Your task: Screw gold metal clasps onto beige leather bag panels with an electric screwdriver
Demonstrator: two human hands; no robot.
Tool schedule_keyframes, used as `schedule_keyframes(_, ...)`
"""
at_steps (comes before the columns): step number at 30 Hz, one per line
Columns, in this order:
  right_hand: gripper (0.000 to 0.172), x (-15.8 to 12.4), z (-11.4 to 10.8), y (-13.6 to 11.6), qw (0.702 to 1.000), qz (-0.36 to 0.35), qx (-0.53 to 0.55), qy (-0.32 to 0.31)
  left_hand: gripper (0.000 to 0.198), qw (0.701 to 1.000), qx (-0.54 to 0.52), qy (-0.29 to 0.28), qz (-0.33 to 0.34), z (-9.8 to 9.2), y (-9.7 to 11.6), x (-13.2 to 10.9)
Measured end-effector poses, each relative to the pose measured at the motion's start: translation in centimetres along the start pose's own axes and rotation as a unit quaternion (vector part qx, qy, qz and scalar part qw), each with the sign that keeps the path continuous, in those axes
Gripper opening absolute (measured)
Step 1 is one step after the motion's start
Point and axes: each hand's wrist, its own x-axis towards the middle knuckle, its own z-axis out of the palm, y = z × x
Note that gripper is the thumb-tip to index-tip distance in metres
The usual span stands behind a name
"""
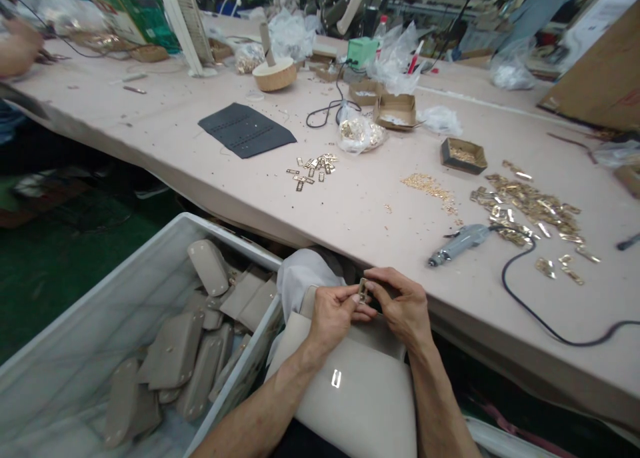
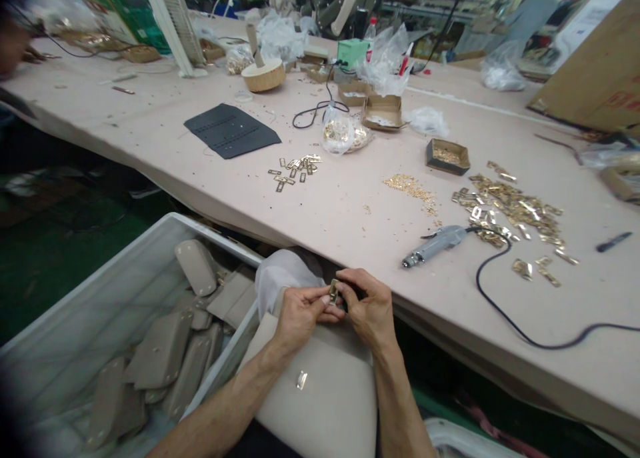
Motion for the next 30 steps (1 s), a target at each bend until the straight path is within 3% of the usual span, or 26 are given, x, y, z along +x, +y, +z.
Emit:
schedule_keyframes(15,0.012,-0.5,-0.6,0.7,0.998,0.01,0.051,-0.023,0.047,0.996,-0.07,0.001,-0.051,0.4,0.8,-0.1)
schedule_keyframes(30,0.011,-0.7,-1.0,0.2,0.998,0.002,0.05,-0.033,0.041,1.0,0.006,0.017,0.0,0.9,0.1,-0.4)
